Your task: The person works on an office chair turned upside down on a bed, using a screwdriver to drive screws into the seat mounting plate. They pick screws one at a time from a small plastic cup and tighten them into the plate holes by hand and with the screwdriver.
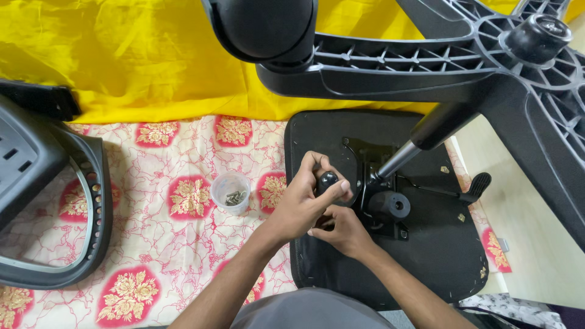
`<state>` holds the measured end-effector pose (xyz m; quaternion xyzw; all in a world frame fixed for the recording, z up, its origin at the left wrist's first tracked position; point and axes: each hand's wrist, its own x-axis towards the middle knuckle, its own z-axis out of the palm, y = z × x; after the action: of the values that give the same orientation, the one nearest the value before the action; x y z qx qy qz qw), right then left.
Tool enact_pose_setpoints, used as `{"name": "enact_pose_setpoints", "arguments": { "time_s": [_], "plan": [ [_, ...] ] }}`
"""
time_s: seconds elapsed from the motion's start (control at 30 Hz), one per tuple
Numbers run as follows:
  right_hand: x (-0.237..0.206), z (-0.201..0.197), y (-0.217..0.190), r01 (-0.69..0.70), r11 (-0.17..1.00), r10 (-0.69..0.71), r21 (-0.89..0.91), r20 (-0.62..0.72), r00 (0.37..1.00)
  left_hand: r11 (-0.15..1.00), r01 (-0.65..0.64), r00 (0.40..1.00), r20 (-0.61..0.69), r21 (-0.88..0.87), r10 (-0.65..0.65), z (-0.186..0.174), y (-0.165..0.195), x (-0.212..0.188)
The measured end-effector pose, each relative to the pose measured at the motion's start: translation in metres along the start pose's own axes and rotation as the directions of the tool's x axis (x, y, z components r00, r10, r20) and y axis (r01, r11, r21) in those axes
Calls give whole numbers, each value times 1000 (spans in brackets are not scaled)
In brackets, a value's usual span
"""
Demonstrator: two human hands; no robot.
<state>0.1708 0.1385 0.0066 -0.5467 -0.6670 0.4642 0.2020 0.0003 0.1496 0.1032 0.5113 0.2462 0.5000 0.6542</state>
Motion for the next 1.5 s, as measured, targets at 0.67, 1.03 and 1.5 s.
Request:
{"name": "enact_pose_setpoints", "arguments": {
  "time_s": [0.67,1.03,1.5],
  "plan": [
    [-2,10,-4,86,996,-83,27,-86,993,967,7,996,85,254,-29,-17,9,-1],
    [-2,0,-21,2,1000,-2,30,0,1000,974,14,987,155,228,-50,-17,16,0],
    [-22,-65,-114,255,920,-141,296,-358,923,974,29,1000,4,223,-31,-7,2,-16]
  ]
}}
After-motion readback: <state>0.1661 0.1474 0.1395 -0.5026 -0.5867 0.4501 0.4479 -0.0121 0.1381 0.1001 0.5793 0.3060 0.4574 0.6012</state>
